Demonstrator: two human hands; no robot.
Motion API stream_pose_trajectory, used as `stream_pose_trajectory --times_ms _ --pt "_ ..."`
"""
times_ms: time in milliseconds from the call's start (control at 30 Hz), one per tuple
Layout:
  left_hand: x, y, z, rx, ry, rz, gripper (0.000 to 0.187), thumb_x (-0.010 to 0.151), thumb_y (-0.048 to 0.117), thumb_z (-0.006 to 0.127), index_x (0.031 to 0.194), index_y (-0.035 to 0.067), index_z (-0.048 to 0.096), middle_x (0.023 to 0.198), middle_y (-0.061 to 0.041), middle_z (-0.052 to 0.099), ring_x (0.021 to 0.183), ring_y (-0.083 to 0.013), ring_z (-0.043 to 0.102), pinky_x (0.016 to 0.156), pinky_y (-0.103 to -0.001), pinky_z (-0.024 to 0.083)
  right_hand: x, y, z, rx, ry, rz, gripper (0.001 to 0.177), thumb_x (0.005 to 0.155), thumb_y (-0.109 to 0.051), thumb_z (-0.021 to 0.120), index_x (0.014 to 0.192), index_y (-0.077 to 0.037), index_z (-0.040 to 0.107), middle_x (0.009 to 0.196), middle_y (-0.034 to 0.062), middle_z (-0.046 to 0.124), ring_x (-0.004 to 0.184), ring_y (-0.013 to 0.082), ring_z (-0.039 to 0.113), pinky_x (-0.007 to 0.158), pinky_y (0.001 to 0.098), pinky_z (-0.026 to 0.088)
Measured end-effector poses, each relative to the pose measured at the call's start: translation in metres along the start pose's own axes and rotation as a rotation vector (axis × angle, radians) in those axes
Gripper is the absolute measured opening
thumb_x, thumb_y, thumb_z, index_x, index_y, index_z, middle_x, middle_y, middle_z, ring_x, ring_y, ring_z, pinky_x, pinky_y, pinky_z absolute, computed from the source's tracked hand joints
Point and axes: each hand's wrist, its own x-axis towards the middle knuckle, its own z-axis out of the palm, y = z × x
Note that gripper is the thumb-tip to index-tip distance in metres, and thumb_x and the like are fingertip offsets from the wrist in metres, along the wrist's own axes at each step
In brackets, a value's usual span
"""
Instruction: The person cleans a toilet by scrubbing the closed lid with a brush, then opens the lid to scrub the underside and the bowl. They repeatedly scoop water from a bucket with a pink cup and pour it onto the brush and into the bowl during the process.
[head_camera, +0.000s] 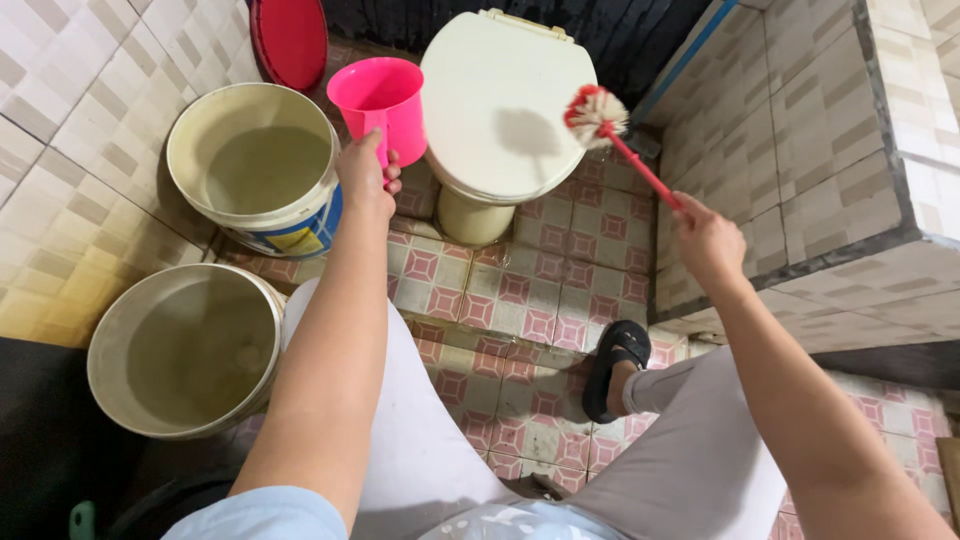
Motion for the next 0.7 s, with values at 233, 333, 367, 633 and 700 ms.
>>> stream_pose_trajectory --times_ms 233,333,367,633,700 --pt "-0.021 0.006 -0.004 -0.005 -0.002 0.052 0.017 0.097 0.026 0.063 0.100 0.011 0.055 0.066 -0.005 0.057 0.043 -0.0120 0.045 0.036 -0.026 0.028 -0.029 -0.032 0.026 0.113 -0.229 -0.021 0.041 0.096 -0.033 0.059 0.135 -0.043 0.065 0.101 0.0149 0.076 0.088 0.0353 0.073 0.078 0.0470 0.058" --pt "-0.024 0.010 -0.008 0.002 0.011 0.050 0.016 0.095 0.023 0.064 0.101 0.011 0.056 0.067 -0.004 0.057 0.043 -0.0114 0.044 0.036 -0.026 0.028 -0.024 -0.029 0.032 0.100 -0.248 0.003 0.041 0.096 -0.036 0.059 0.134 -0.047 0.065 0.104 0.0138 0.076 0.092 0.0354 0.072 0.081 0.0462 0.058" --pt "-0.024 0.012 -0.009 0.005 0.005 0.047 0.016 0.095 0.022 0.064 0.102 0.011 0.056 0.067 -0.004 0.057 0.043 -0.0111 0.044 0.036 -0.025 0.028 -0.017 -0.023 0.032 0.068 -0.287 0.060 0.041 0.097 -0.036 0.058 0.136 -0.048 0.063 0.102 0.0147 0.076 0.093 0.0357 0.073 0.082 0.0465 0.057" --pt "-0.013 0.007 0.010 -0.001 0.000 0.034 0.017 0.092 0.019 0.070 0.098 0.009 0.056 0.068 -0.003 0.057 0.043 -0.0094 0.044 0.036 -0.024 0.028 0.085 -0.011 0.077 0.029 -0.023 0.240 0.042 0.105 -0.034 0.050 0.147 -0.030 0.055 0.110 0.0215 0.073 0.104 0.0465 0.067 0.088 0.0566 0.053" --pt "-0.007 0.005 0.017 -0.001 0.015 0.060 0.017 0.092 0.017 0.071 0.095 0.007 0.057 0.068 -0.003 0.057 0.044 -0.0086 0.044 0.036 -0.024 0.028 0.112 -0.024 0.098 0.052 -0.027 0.275 0.043 0.105 -0.031 0.047 0.148 -0.029 0.053 0.112 0.0227 0.072 0.106 0.0474 0.066 0.090 0.0570 0.052"
